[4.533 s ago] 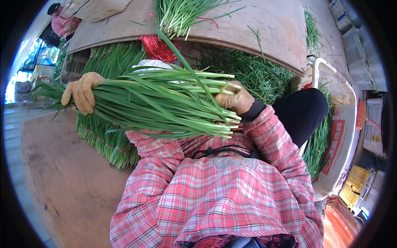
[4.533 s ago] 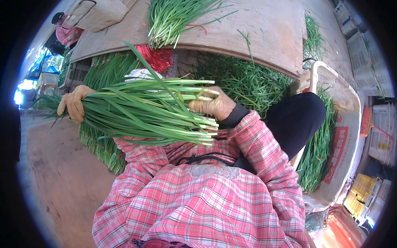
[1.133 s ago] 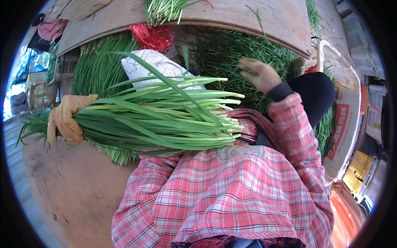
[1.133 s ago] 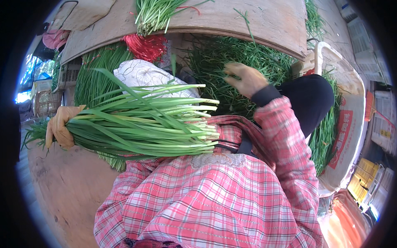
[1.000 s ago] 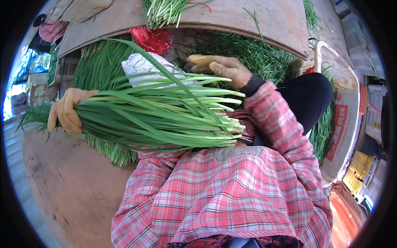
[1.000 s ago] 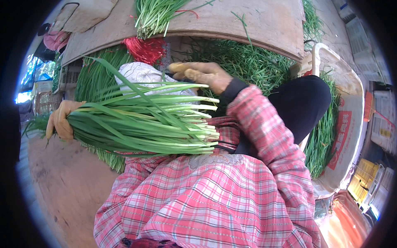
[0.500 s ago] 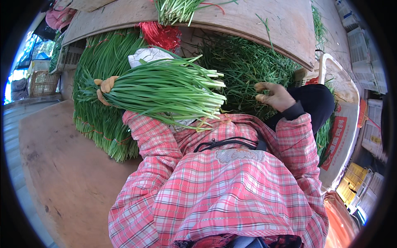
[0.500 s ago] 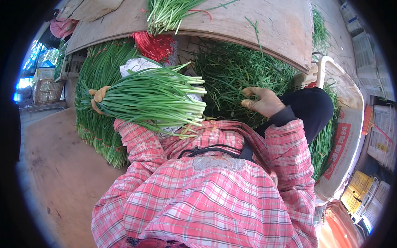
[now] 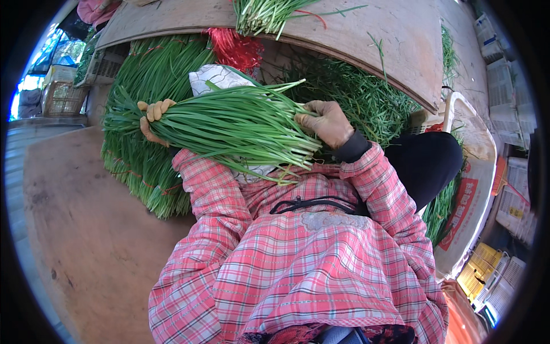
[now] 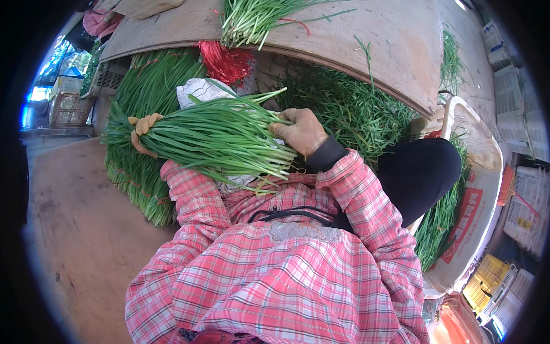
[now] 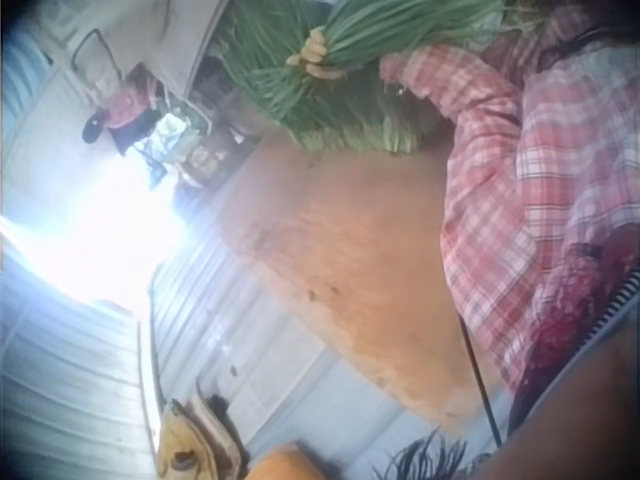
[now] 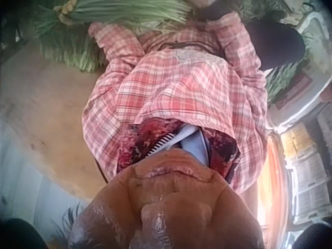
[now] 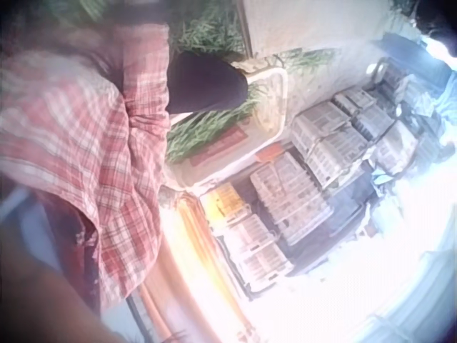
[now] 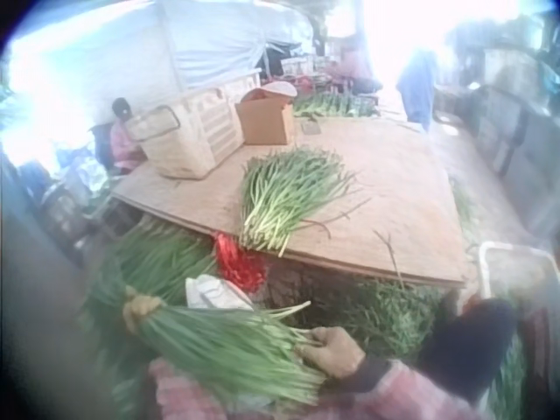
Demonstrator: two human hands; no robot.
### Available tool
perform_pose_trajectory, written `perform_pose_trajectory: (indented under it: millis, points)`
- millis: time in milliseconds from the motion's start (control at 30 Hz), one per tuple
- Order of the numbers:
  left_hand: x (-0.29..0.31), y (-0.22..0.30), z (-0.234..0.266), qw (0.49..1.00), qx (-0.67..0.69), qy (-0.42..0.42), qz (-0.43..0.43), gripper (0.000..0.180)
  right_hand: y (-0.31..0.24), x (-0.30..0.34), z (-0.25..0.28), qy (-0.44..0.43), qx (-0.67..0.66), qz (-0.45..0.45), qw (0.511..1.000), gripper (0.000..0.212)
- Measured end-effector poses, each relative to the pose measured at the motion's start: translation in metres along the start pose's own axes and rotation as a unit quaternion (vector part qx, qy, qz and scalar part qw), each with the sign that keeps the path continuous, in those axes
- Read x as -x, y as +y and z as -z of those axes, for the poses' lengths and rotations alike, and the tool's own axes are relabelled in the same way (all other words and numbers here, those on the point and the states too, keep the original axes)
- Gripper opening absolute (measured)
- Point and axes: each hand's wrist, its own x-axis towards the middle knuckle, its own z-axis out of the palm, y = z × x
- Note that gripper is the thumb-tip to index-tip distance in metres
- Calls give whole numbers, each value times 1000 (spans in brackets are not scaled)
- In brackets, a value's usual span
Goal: The person picks up bunches of chives from a pile on the floor, removes damaged or dry leaves by hand, and bundles them together using a red tie.
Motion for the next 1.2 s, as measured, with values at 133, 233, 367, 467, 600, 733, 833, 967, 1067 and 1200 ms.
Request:
perform_pose_trajectory:
  millis: [133, 233, 367, 467, 600, 733, 833, 967, 1067, 1200]
  points:
    - [-2, -5, -12, 1000, -6, -1, 27, 29, 4, 8, -1, 40, 162, 35, 985, 25]
    - [-3, -3, -8, 1000, 3, 9, 26, 30, 28, 17, 5, 162, 194, 29, 967, 18]
    - [0, 0, -9, 1000, 9, 25, 12, 30, 103, 44, 70, 142, 427, -44, 892, 12]
    - [2, -4, -13, 999, 26, 26, -6, 30, 75, 52, 83, 70, 475, -40, 876, 29]
    - [-1, -10, -11, 999, 42, -1, 1, 33, 16, 11, 23, 134, 261, 139, 946, 31]
    - [-4, -8, -3, 1000, 19, 20, 9, 35, 7, -12, -14, 173, 247, 138, 943, 26]
    - [2, -9, -2, 999, 38, 30, -3, 34, 34, -4, 7, 251, 349, 88, 899, 23]
    - [15, -7, 4, 994, 87, 48, -36, 31, 93, 30, 84, 81, 465, -174, 864, 22]
    - [21, -8, 20, 990, 111, 66, -50, 32, 82, 42, 76, 62, 279, -67, 956, 28]
    - [21, -13, 22, 987, 138, 56, -52, 33, 10, 17, 35, -9, -205, -11, 979, 29]
